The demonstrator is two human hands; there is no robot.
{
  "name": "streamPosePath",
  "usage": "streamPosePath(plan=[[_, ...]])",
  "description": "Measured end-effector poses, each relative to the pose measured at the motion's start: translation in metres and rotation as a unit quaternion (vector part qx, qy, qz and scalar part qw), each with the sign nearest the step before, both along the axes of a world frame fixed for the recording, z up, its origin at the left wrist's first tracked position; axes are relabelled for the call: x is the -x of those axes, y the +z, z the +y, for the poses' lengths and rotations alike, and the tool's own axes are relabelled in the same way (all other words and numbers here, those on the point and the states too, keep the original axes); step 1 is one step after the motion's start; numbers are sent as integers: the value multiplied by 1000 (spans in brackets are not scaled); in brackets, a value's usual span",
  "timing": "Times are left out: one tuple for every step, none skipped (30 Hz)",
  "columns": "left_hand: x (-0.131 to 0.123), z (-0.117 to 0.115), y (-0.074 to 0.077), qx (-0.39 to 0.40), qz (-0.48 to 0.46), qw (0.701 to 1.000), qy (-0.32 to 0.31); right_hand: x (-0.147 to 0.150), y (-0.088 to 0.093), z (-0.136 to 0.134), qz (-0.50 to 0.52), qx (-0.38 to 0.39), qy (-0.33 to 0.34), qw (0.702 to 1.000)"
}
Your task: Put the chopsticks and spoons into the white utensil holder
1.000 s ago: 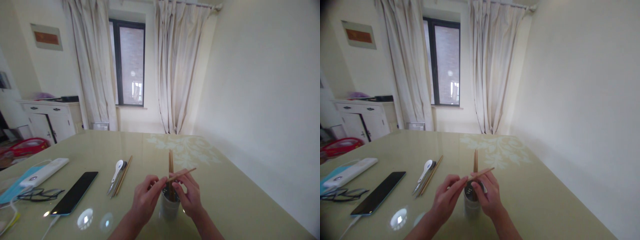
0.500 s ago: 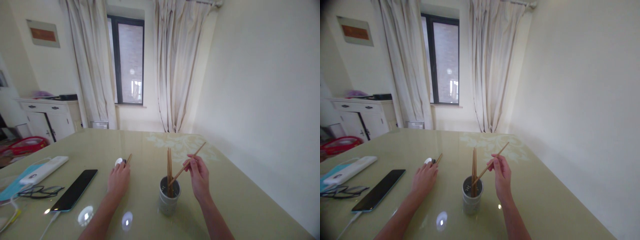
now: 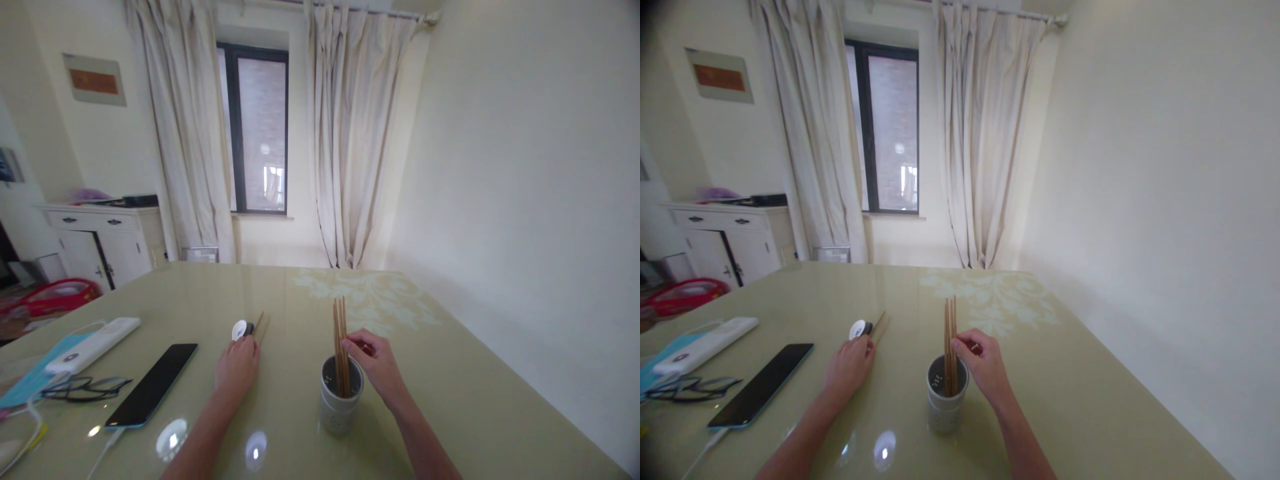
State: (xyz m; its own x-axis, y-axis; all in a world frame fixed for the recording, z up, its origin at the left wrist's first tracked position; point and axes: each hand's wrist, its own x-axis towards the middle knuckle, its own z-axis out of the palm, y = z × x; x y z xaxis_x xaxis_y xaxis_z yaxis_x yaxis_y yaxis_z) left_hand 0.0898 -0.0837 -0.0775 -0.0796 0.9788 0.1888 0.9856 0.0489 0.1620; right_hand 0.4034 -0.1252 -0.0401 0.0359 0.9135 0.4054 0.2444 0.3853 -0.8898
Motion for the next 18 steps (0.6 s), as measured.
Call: streamPosePath(plan=[[-1, 0, 0, 0, -5, 1000, -2, 0, 0, 0, 0, 1, -1, 1000], [-2, -1, -1, 1, -9, 1000, -1, 0, 0, 0, 1, 3, -2, 1000], [-4, -1, -1, 2, -11, 1000, -2, 0, -1, -1, 3, 5, -3, 1000], [-5, -2, -1, 2, -11, 1000, -4, -1, -1, -1, 5, 8, -4, 1000], [-6, -3, -1, 2, -13, 1000, -8, -1, -1, -1, 7, 12, -4, 1000], [-7, -3, -1, 2, -14, 1000, -13, -1, -1, 0, 9, 15, -4, 1000], [-8, -3, -2, 1, -16, 1000, -20, -1, -1, 0, 10, 20, -3, 1000], [-8, -2, -3, -3, -20, 999, -27, -1, -1, 0, 10, 24, -1, 1000], [-8, -2, -4, -12, -26, 999, -33, -1, -1, 0, 10, 28, 1, 1000], [-8, 0, -5, -26, -37, 998, -35, 0, -1, 0, 10, 32, 3, 999], [-8, 1, -7, -45, -55, 997, -38, 0, 0, 0, 12, 36, 6, 999], [-8, 3, -7, -69, -84, 993, -44, 0, 0, -1, 16, 39, 11, 999], [-9, 5, -7, -98, -125, 986, -52, 0, 1, -1, 22, 39, 15, 999], [-10, 6, -5, -128, -178, 974, -60, 0, 2, -1, 29, 37, 16, 999], [-11, 7, -2, -157, -242, 955, -71, 0, 2, -1, 36, 32, 15, 999], [-13, 6, 2, -184, -313, 928, -80, 0, 2, -1, 42, 27, 11, 999], [-16, 5, 9, -207, -387, 894, -86, -1, 2, 0, 48, 22, 4, 999], [-19, 2, 17, -222, -459, 855, -91, -1, 1, 0, 54, 20, -4, 998]])
